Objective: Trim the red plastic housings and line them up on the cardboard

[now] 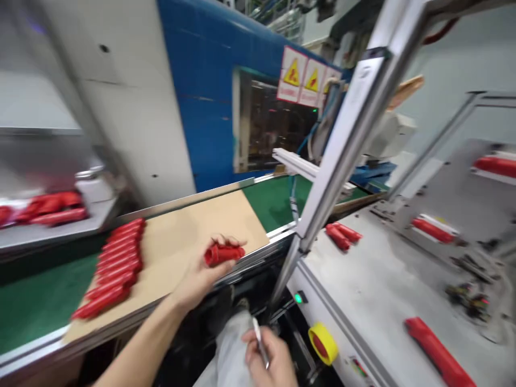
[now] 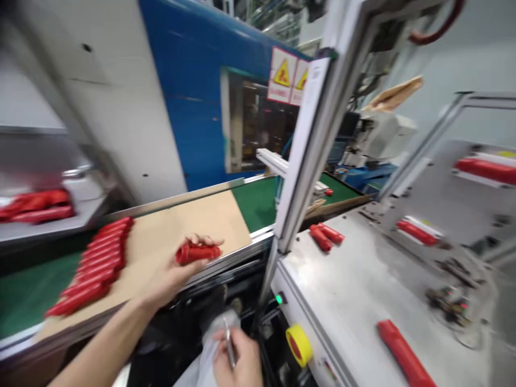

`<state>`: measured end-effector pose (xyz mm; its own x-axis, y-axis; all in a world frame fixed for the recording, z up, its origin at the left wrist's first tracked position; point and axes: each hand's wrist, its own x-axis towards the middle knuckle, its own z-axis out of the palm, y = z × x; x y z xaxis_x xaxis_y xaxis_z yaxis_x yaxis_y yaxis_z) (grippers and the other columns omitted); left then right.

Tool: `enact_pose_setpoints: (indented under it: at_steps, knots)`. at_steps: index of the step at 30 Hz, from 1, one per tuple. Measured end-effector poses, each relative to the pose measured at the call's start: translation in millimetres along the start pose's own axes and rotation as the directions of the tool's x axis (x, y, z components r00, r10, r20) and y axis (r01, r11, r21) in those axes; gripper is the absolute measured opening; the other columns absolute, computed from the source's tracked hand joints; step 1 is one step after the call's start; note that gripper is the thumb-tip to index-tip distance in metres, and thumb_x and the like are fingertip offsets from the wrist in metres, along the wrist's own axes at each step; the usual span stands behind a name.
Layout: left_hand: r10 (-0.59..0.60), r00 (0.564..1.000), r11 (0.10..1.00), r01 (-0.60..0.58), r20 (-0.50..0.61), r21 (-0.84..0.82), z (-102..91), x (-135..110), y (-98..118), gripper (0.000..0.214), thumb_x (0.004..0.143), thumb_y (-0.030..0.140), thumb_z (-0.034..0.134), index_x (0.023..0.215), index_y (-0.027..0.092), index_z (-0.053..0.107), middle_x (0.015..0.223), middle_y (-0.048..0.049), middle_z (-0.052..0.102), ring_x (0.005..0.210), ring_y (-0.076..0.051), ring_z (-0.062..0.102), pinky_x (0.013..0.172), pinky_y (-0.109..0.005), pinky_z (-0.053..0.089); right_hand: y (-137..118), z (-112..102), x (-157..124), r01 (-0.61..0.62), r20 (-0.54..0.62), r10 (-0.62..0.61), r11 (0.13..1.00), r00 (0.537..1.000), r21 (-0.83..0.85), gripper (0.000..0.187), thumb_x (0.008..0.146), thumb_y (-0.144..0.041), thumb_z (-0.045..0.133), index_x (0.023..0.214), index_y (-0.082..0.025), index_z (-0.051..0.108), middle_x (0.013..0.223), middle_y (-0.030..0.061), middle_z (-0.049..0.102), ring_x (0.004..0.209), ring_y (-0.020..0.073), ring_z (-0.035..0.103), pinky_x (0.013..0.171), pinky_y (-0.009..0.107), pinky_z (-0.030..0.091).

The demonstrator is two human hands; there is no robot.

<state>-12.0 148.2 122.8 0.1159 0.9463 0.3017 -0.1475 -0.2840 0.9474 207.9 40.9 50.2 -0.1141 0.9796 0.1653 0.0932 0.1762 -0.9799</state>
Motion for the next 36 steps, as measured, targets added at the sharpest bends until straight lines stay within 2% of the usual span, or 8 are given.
enact_pose_setpoints:
  at_steps: [3, 6, 9, 15, 18, 25, 31, 36]
  knots:
    - [0.055, 0.995, 0.993, -0.064, -0.087, -0.101, 6.6, -53, 4, 0.036, 0.095, 0.030, 0.080, 0.103, 0.027, 0.044, 0.132, -0.0043, 0.059, 0.151, -0.037, 0.055, 0.130, -0.059, 0.042, -28, 10, -10, 0.234, 0.003, -0.242, 0.934, 0.970, -0.270, 0.022, 0.096, -0.032, 0.065, 0.111, -0.020, 0.076, 0.086, 0.0052, 0.076, 0.070, 0.0179, 0.070, 0.060, 0.028, 0.058]
    - [0.084, 0.988, 0.964, -0.114, -0.131, -0.242, 3.2, -86, 4, 0.033, 0.097, 0.018, 0.077, 0.102, 0.026, 0.045, 0.139, -0.0050, 0.053, 0.156, -0.040, 0.049, 0.128, -0.060, 0.046, -56, 13, 2, 0.488, 0.104, -0.508, 0.721, 0.855, -0.491, 0.028, 0.097, -0.018, 0.059, 0.121, -0.020, 0.073, 0.093, 0.0060, 0.076, 0.080, 0.0196, 0.072, 0.069, 0.031, 0.060]
    - [0.134, 0.981, 0.932, -0.172, -0.137, -0.319, -2.1, -106, 1, 0.033, 0.097, 0.007, 0.073, 0.101, 0.025, 0.046, 0.139, -0.0054, 0.051, 0.155, -0.039, 0.050, 0.126, -0.058, 0.049, -71, 22, 11, 0.557, 0.134, -0.610, 0.583, 0.781, -0.592, 0.035, 0.096, -0.011, 0.058, 0.128, -0.017, 0.071, 0.095, 0.0064, 0.076, 0.081, 0.0194, 0.071, 0.074, 0.034, 0.061]
    - [0.248, 0.955, 0.930, -0.282, -0.165, -0.236, -1.9, -123, -3, 0.035, 0.096, -0.003, 0.068, 0.099, 0.024, 0.046, 0.129, -0.0063, 0.051, 0.155, -0.039, 0.050, 0.126, -0.057, 0.051, -72, 46, 9, 0.528, 0.120, -0.630, 0.515, 0.767, -0.675, 0.041, 0.094, -0.008, 0.063, 0.134, -0.014, 0.070, 0.097, 0.0077, 0.077, 0.083, 0.0219, 0.069, 0.076, 0.038, 0.060]
    - [0.315, 0.932, 0.927, -0.343, -0.177, -0.153, 2.4, -127, -4, 0.038, 0.094, -0.009, 0.065, 0.098, 0.023, 0.045, 0.123, -0.0054, 0.052, 0.153, -0.037, 0.053, 0.124, -0.054, 0.054, -72, 52, 7, 0.494, 0.123, -0.596, 0.514, 0.794, -0.701, 0.044, 0.094, -0.009, 0.063, 0.138, -0.014, 0.070, 0.095, 0.0077, 0.076, 0.082, 0.0230, 0.067, 0.074, 0.039, 0.058]
    - [0.435, 0.876, 0.892, -0.450, -0.208, -0.031, 14.9, -127, -13, 0.044, 0.087, -0.017, 0.063, 0.094, 0.022, 0.045, 0.122, -0.0032, 0.052, 0.151, -0.035, 0.056, 0.123, -0.054, 0.055, -71, 48, 0, 0.481, 0.149, -0.576, 0.480, 0.804, -0.734, 0.049, 0.095, -0.009, 0.065, 0.144, -0.010, 0.066, 0.090, 0.0075, 0.074, 0.075, 0.0216, 0.062, 0.071, 0.038, 0.055]
    - [0.534, 0.823, 0.844, -0.530, -0.192, 0.080, 24.2, -123, -18, 0.046, 0.084, -0.021, 0.062, 0.085, 0.020, 0.043, 0.118, 0.0010, 0.055, 0.145, -0.028, 0.063, 0.120, -0.045, 0.060, -67, 40, -3, 0.469, 0.127, -0.586, 0.479, 0.800, -0.742, 0.049, 0.096, -0.010, 0.068, 0.145, -0.011, 0.066, 0.087, 0.0062, 0.074, 0.073, 0.0202, 0.060, 0.070, 0.036, 0.054]
    - [0.506, 0.837, 0.862, -0.497, -0.207, 0.100, 29.2, -122, -20, 0.044, 0.085, -0.019, 0.062, 0.075, 0.018, 0.039, 0.116, 0.0033, 0.054, 0.144, -0.026, 0.063, 0.121, -0.042, 0.060, -62, 38, -2, 0.474, 0.130, -0.593, 0.471, 0.794, -0.744, 0.049, 0.094, -0.007, 0.069, 0.143, -0.009, 0.067, 0.082, 0.0056, 0.072, 0.069, 0.0196, 0.058, 0.069, 0.036, 0.053]
